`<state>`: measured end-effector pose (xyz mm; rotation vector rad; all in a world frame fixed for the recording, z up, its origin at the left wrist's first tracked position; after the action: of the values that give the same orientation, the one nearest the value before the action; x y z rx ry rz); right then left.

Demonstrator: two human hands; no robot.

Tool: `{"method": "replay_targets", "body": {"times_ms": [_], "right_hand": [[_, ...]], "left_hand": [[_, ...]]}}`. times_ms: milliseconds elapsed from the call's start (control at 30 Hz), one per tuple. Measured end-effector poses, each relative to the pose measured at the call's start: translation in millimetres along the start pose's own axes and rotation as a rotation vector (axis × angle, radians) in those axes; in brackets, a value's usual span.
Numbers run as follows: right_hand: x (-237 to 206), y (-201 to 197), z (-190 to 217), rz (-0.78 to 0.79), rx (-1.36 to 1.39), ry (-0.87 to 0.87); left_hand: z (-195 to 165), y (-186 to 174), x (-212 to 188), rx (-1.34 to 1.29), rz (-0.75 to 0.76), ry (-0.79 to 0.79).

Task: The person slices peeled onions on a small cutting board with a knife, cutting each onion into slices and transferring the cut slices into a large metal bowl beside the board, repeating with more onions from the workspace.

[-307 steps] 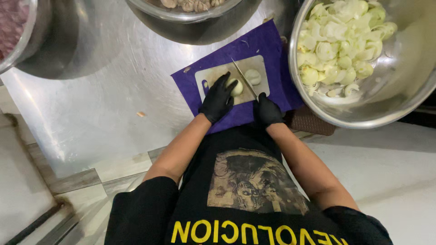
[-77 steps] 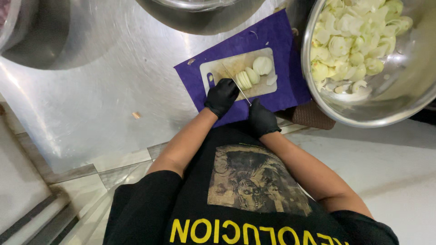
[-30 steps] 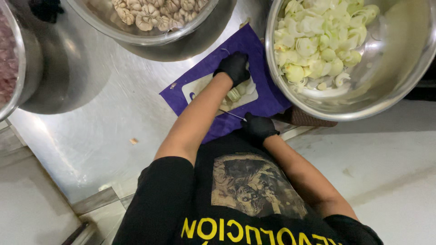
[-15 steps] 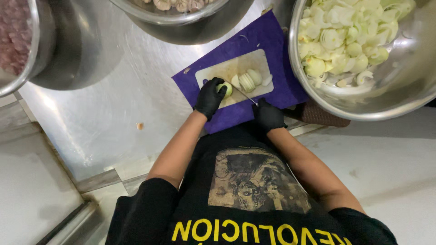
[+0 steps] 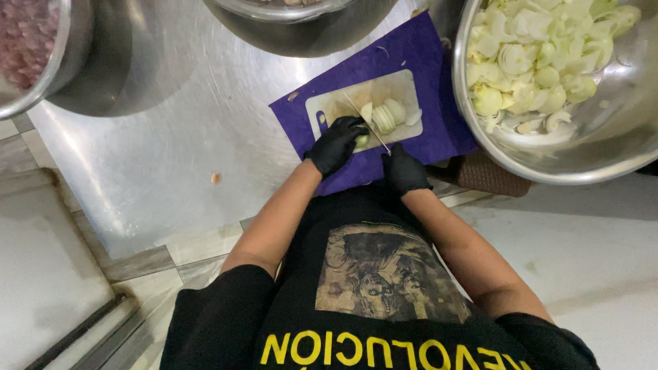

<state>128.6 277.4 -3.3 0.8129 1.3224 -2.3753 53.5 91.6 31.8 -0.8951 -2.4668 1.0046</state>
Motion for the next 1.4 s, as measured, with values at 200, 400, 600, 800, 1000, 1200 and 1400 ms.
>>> {"method": "replay_targets", "body": {"times_ms": [200, 400, 600, 800, 1000, 1200, 1400], "right_hand": [[-0.3, 1.3, -1.8, 0.006, 0.019, 0.022], [8.4, 7.7, -6.0, -0.011, 0.002, 0.014], [6.8, 13.0, -6.8, 0.000, -0.028, 0.017], [0.4, 7.3, 0.1, -0.026, 0.038, -0.011], [-2.8, 2.5, 9.1, -0.088, 0.287, -0.132], [0.9, 16.2, 1.4, 0.013, 0.414, -0.054], [13.6, 38.3, -12.7, 0.248, 0.822, 0.023]], "left_hand": [[-1.1, -7.9, 12.4, -0.045, 0.051, -0.137], [5.5, -7.2, 5.3, -0.115, -0.175, -0.258], [23.9, 7.4, 4.2, -0.118, -0.179, -0.231], [25.4, -3.6, 3.4, -0.153, -0.185, -0.261], [23.5, -1.6, -9.2, -0.242, -0.236, -0.346], [28.5, 7.9, -12.2, -0.276, -0.235, -0.367], [26.9, 14.4, -14.9, -0.345, -0.237, -0.405]]}}
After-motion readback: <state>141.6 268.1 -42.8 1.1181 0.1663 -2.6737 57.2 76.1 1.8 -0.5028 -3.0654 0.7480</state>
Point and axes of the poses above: each hand's wrist, its own x-axis towards the middle knuckle, its own y-axis out of the palm, z = x × y, the point moved 7 cm from there along x, towards the middle knuckle, and after that the axes turned 8 degrees about z, right-handed, at the moved point
